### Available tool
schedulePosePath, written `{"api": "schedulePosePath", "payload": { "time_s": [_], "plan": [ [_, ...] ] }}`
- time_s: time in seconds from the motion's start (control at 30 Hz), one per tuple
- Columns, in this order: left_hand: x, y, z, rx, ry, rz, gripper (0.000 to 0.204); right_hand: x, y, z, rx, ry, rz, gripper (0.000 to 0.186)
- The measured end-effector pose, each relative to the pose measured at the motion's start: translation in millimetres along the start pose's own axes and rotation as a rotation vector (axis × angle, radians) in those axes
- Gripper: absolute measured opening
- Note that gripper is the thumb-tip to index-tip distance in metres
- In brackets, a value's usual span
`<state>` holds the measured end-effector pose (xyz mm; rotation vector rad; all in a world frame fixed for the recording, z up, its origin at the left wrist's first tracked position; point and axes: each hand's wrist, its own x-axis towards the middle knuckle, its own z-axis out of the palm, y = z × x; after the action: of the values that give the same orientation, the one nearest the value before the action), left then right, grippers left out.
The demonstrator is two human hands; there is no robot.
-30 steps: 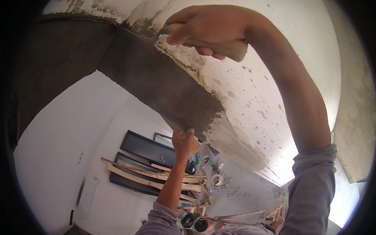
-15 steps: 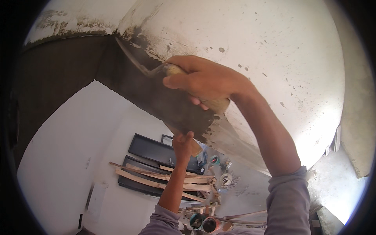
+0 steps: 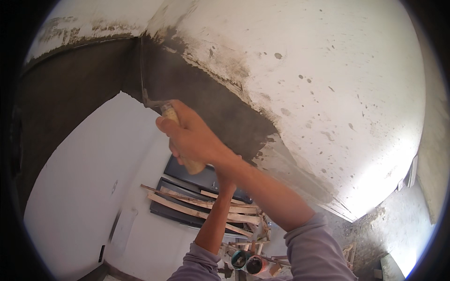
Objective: The person applies mortar to a wall corner using a trowel and a wooden board. They scoop mortar from a bucket onto the board and smooth it against the wall edge to plaster the corner.
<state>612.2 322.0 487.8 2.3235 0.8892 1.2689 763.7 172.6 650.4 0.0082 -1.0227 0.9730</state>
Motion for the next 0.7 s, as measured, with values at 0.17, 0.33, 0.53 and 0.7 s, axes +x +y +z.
{"api": "schedulePosePath", "payload": {
  "time_s": [0.17,0.33,0.53,0.7],
  "plan": [
    [-9,19,13,-0.025,0.11,-0.053,0.053,14,22,23,0.047,0.043,-0.068,0.033],
    [-6,42,1,0.057,0.013,-0.258,0.052,30,45,45,0.052,0.13,-0.123,0.042],
    [1,56,-1,0.116,-0.057,-0.219,0.039,43,60,68,-0.038,0.176,-0.21,0.046],
    [7,32,1,0.01,-0.053,0.021,0.044,50,81,98,-0.263,0.291,-0.364,0.048]
  ]
}}
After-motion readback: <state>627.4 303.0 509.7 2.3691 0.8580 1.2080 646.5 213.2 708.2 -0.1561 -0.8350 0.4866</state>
